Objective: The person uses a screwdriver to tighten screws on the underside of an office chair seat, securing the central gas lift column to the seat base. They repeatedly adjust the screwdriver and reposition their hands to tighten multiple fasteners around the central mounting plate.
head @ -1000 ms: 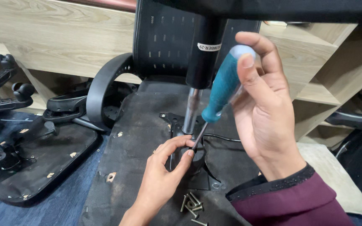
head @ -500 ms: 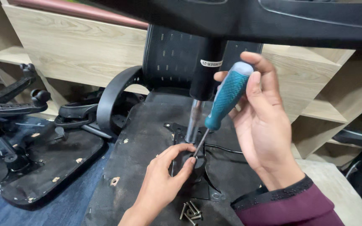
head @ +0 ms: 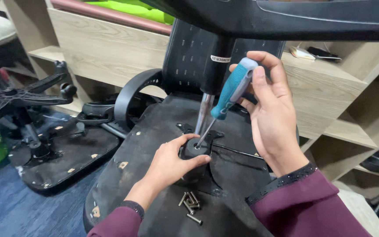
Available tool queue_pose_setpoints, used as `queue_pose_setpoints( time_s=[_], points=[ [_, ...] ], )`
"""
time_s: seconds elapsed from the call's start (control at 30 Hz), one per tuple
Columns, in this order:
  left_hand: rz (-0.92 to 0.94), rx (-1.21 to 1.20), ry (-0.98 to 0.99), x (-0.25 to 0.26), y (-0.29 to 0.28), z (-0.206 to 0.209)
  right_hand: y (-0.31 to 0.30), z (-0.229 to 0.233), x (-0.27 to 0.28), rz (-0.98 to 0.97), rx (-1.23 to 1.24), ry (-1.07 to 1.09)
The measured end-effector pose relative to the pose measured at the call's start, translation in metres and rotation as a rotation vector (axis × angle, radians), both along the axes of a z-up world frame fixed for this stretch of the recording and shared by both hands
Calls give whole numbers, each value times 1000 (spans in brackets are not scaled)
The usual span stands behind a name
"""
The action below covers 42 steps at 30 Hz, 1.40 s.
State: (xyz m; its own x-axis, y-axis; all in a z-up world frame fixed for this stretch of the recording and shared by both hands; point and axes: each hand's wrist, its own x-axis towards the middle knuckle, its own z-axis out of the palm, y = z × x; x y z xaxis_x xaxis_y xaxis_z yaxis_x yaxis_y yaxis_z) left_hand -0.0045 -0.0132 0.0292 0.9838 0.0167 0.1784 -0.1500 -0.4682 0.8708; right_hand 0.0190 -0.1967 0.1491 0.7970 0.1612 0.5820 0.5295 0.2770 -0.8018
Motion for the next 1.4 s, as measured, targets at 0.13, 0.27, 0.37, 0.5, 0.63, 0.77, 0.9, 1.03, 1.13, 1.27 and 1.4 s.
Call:
queue_pose_setpoints(
  time_s=[0.13,0.27,0.37,0.5,0.63,0.77,0.9,1.03,1.13,1.27,1.4],
  points=[
    [5,-31,-70,-2,-12,4,-12,4,1,9,5,-10],
    [14,-48,-123,-11,-24,7,-22,6,5,-3,-41,-113],
    [52,-5,-147,-19,-32,15,-29,7,2,35,-26,-115],
    [59,37,-144,-26,-36,26,-34,11,0,106,-22,-96],
    [48,27,-138,-31,-35,26,-31,14,0,96,-52,-72],
    [41,57,-189,-33,-25,19,-16,8,1,74,-38,-62],
    [33,91,-140,-24,-13,16,-2,-1,10,65,37,-19],
    [22,64,-164,-24,-7,11,5,-2,18,-14,-19,-101],
    [14,48,-174,-24,-5,7,13,-3,13,58,35,-84],
    [-6,121,-187,-21,-5,6,16,-4,5,104,125,107],
    [-25,161,-177,-16,-4,9,15,-1,8,151,92,-32]
  ],
)
